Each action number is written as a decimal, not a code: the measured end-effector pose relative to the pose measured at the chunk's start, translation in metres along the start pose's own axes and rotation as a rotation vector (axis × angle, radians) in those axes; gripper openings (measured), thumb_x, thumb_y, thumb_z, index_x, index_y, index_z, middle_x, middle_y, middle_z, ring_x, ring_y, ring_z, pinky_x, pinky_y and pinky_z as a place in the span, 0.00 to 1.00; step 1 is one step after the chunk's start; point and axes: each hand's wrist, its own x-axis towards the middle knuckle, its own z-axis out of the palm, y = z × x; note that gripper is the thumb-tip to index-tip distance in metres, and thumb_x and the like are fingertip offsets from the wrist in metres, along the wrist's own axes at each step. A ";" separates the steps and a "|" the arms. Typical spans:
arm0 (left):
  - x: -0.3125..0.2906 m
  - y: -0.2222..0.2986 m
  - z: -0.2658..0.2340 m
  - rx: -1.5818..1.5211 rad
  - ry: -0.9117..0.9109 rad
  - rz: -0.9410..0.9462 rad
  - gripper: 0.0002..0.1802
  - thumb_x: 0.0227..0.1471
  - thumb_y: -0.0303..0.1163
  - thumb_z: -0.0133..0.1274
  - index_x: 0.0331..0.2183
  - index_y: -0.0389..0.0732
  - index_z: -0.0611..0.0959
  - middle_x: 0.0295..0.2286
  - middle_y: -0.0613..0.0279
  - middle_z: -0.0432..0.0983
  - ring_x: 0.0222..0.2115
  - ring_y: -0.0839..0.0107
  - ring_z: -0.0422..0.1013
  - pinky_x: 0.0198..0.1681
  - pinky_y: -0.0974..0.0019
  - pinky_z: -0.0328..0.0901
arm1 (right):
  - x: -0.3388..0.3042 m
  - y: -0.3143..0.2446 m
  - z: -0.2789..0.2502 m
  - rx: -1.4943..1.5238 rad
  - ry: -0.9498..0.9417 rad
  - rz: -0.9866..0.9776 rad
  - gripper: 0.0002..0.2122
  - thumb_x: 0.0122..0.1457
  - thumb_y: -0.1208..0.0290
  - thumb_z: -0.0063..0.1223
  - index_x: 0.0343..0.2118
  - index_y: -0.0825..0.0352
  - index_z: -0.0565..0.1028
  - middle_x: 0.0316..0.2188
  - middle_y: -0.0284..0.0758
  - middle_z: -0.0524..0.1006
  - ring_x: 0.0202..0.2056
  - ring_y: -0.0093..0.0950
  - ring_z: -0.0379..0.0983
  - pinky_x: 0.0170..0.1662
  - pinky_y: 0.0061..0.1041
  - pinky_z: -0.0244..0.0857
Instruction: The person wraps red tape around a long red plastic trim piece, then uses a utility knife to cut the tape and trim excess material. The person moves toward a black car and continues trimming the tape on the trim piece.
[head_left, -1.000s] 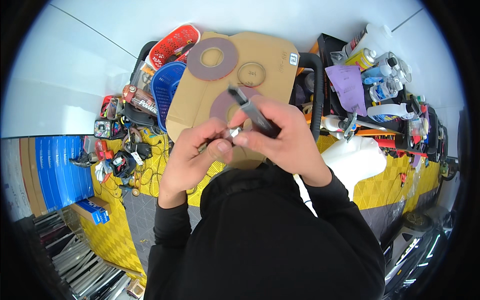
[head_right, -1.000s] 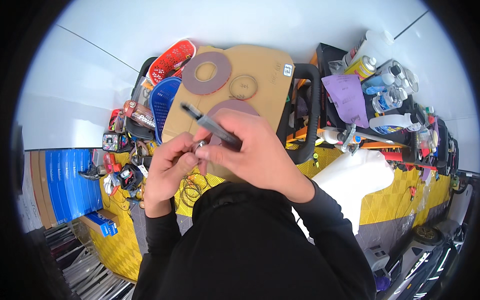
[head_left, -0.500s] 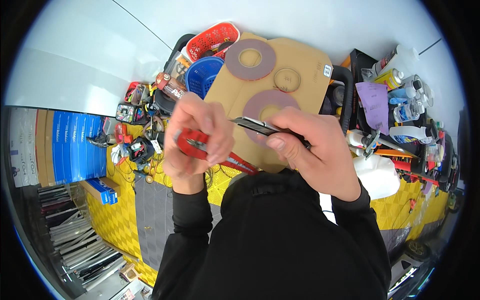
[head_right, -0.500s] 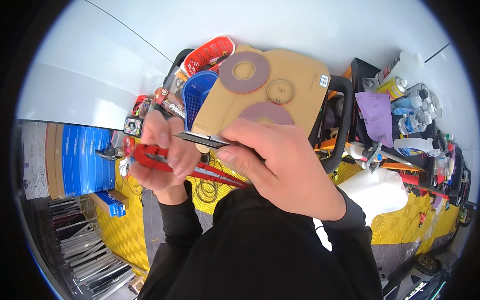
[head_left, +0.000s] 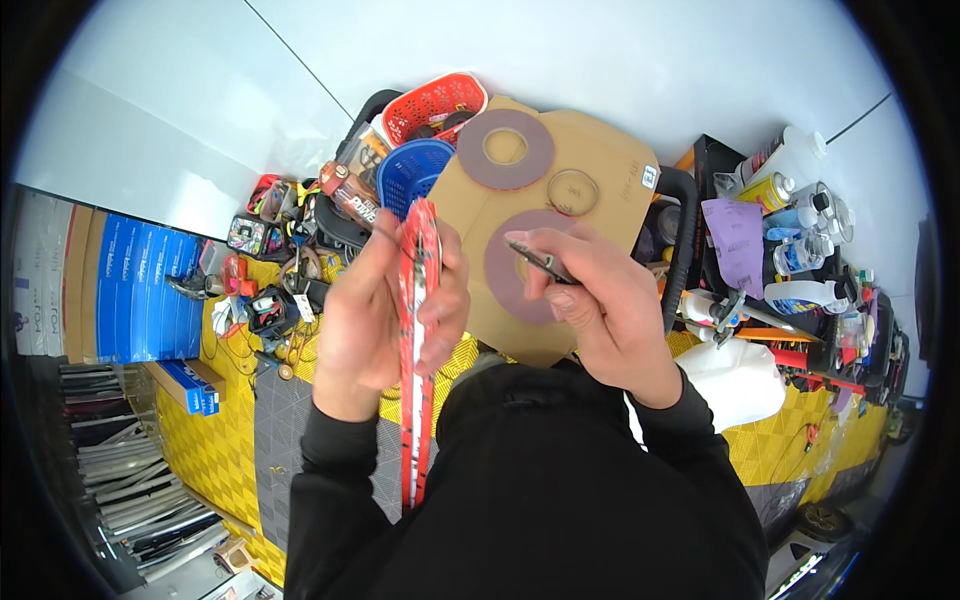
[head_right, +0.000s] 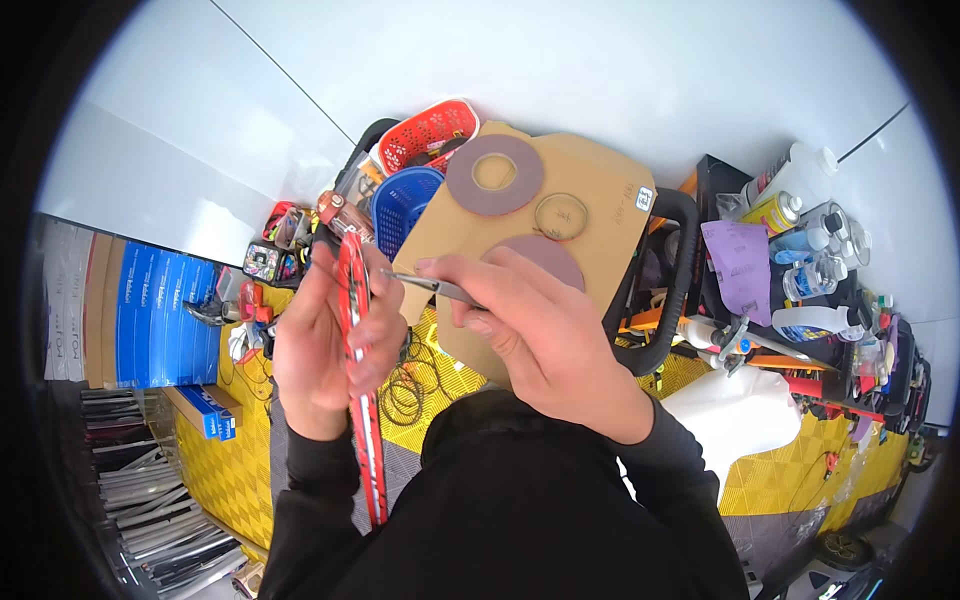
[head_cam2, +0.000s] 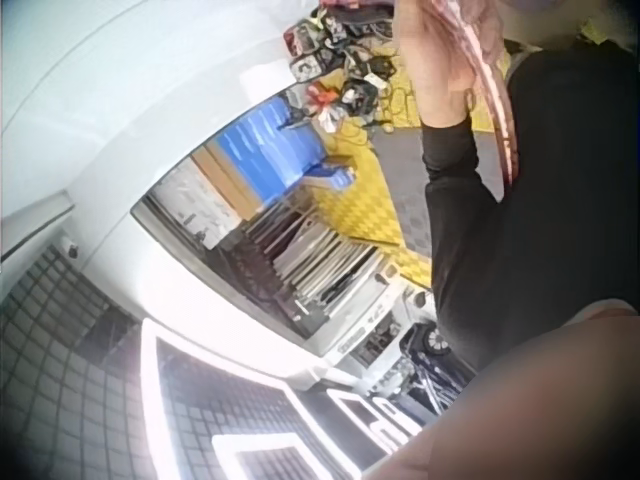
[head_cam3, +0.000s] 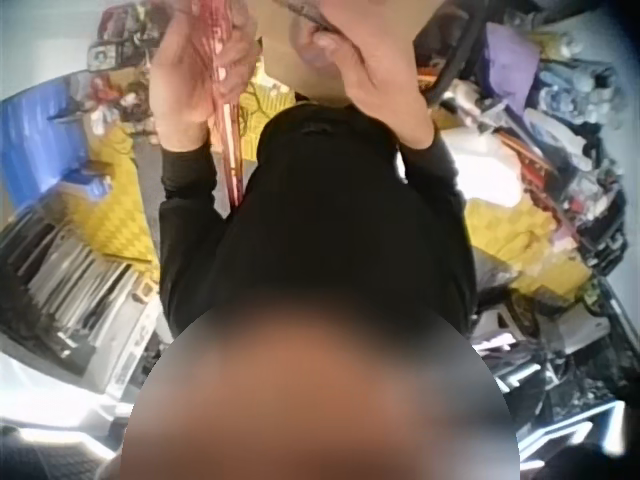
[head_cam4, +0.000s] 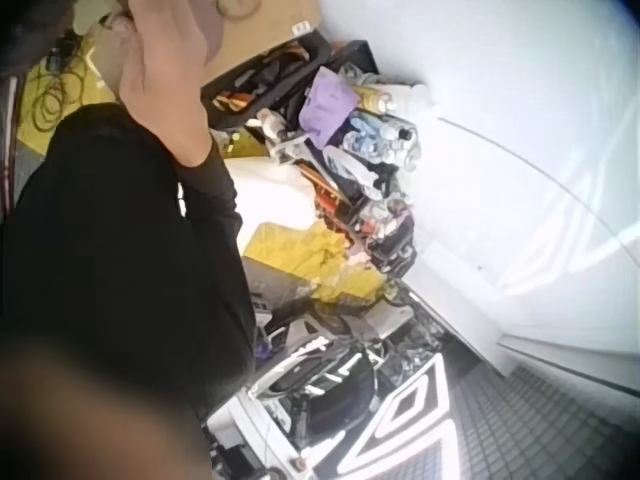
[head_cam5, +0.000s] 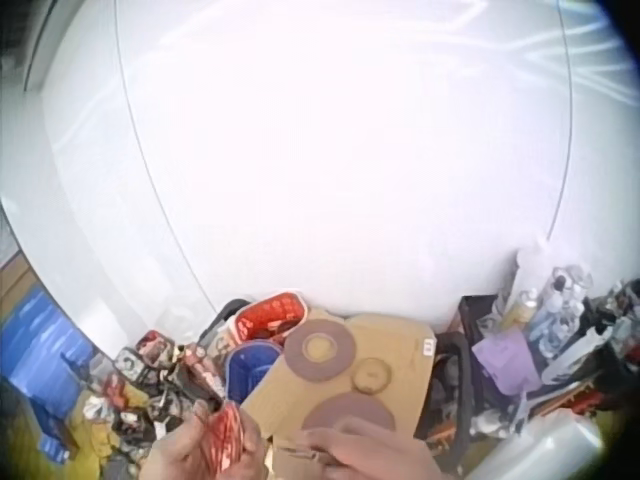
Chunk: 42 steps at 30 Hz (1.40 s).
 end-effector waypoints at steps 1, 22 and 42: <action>-0.002 -0.008 0.005 -0.018 0.010 0.039 0.34 0.72 0.58 0.30 0.47 0.35 0.73 0.22 0.56 0.67 0.11 0.62 0.65 0.14 0.64 0.63 | -0.003 0.003 0.003 -0.049 0.021 -0.024 0.17 0.69 0.69 0.51 0.56 0.71 0.75 0.32 0.35 0.75 0.31 0.25 0.73 0.34 0.23 0.67; -0.002 -0.021 0.033 0.559 0.206 0.241 0.17 0.66 0.38 0.45 0.31 0.35 0.75 0.17 0.58 0.71 0.11 0.73 0.65 0.17 0.70 0.60 | 0.006 0.014 -0.009 -0.411 0.077 -0.208 0.25 0.49 0.84 0.62 0.54 0.67 0.80 0.35 0.36 0.75 0.35 0.36 0.73 0.36 0.32 0.69; -0.003 -0.041 0.001 -0.079 -0.267 0.073 0.19 0.66 0.45 0.42 0.32 0.38 0.69 0.12 0.56 0.68 0.08 0.69 0.62 0.12 0.69 0.60 | 0.010 -0.031 -0.027 -0.618 -0.130 -0.261 0.23 0.45 0.78 0.66 0.49 0.63 0.84 0.28 0.30 0.77 0.23 0.26 0.74 0.23 0.24 0.64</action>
